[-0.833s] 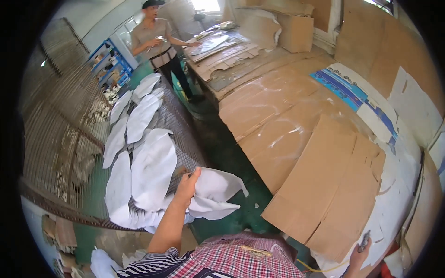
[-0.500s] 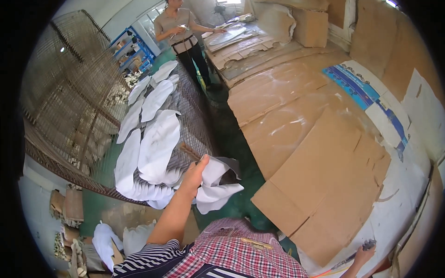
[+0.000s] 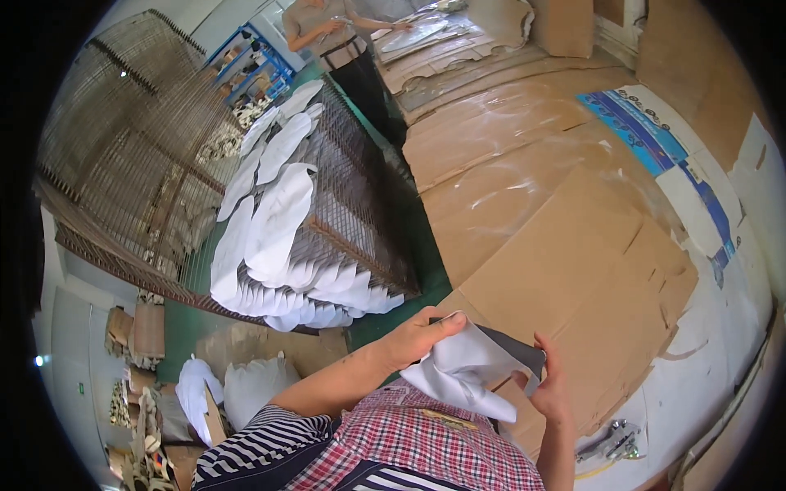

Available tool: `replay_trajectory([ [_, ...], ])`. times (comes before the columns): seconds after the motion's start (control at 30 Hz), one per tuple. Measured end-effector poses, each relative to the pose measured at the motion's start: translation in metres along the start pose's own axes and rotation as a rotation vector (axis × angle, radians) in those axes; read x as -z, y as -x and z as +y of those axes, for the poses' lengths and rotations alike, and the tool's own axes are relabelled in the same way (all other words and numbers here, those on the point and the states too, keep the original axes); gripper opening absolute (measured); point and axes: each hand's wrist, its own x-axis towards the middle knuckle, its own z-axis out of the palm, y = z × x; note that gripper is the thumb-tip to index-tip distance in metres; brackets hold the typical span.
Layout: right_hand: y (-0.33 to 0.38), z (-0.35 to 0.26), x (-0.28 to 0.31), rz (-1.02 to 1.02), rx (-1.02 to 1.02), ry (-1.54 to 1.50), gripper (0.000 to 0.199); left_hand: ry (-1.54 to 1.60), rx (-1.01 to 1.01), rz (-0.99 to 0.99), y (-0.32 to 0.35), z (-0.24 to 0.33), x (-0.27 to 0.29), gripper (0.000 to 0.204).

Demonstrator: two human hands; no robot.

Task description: Apply adhesive to foam cushions and assemble them with fabric covers.

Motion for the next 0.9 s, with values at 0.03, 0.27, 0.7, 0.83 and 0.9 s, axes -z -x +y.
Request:
replay_trajectory([
  [0.03,-0.003,0.011,0.002,0.014,-0.014,-0.063,0.06,0.067,0.002,-0.062,-0.006,-0.005,0.005,0.036],
  [0.27,-0.015,0.004,0.036,0.074,-0.115,-0.172,0.022,0.169,-0.024,-0.105,-0.034,-0.038,0.048,0.032],
  [0.7,-0.006,-0.038,0.057,0.126,-0.142,0.087,0.027,0.119,0.215,-0.031,-0.098,-0.103,0.092,0.026],
  [0.83,-0.024,-0.056,0.06,0.086,-0.129,0.12,0.038,0.182,0.307,-0.051,-0.093,-0.086,0.096,0.022],
  [0.9,-0.029,-0.068,0.062,0.029,-0.179,0.018,0.045,0.246,0.299,-0.034,-0.099,-0.081,0.1,0.022],
])
